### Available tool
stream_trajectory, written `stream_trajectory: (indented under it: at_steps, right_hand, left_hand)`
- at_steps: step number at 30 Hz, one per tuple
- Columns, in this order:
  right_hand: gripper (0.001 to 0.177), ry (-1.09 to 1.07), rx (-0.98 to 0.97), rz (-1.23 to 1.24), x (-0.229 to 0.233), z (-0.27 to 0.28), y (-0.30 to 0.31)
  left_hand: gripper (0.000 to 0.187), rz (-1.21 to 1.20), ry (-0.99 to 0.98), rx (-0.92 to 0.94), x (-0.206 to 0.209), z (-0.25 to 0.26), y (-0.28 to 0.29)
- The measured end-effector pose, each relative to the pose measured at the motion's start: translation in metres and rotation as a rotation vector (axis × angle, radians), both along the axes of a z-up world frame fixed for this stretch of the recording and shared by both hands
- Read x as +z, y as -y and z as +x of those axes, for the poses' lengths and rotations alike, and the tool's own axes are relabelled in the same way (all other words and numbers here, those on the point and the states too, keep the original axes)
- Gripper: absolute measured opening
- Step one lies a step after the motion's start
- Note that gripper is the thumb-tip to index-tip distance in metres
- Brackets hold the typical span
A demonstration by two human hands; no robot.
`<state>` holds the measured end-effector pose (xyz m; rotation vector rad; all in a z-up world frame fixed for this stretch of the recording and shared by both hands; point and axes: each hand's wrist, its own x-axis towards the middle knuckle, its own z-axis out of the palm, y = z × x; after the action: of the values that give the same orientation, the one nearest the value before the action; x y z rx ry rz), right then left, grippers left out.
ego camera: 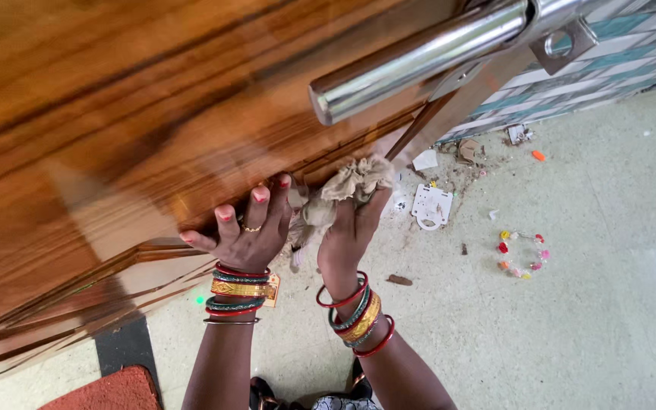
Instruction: The person wipes the surface, panels, and handle of a wooden door with a cloth.
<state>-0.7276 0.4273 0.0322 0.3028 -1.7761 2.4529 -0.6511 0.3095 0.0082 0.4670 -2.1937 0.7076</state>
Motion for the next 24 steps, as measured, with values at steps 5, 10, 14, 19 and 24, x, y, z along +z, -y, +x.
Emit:
stream_trajectory:
  at_steps: [5, 10, 14, 19, 24]
  right_hand:
    - [0.067, -0.385, -0.489, 0.564, -0.003, -0.064, -0.007]
    - [0.061, 0.279, -0.311, 0.035, -0.104, -0.076, 0.002]
    - [0.049, 0.338, -0.09, -0.251, -0.069, -0.061, -0.014]
    - [0.046, -0.356, -0.268, -0.043, 0.026, -0.111, -0.041]
    - [0.038, -0.338, -0.711, 0.377, -0.023, -0.197, -0.05]
  left_hand:
    - [0.06, 0.001, -0.007, 0.002, -0.006, -0.002, -0.001]
    - [0.054, 0.03, -0.03, 0.026, -0.024, -0.002, -0.001]
    - [0.05, 0.099, -0.027, 0.027, -0.022, -0.011, -0.012]
    - [0.063, 0.217, -0.078, -0.01, -0.018, -0.029, -0.03]
    - [0.062, 0.195, -0.085, -0.037, -0.019, -0.061, -0.048]
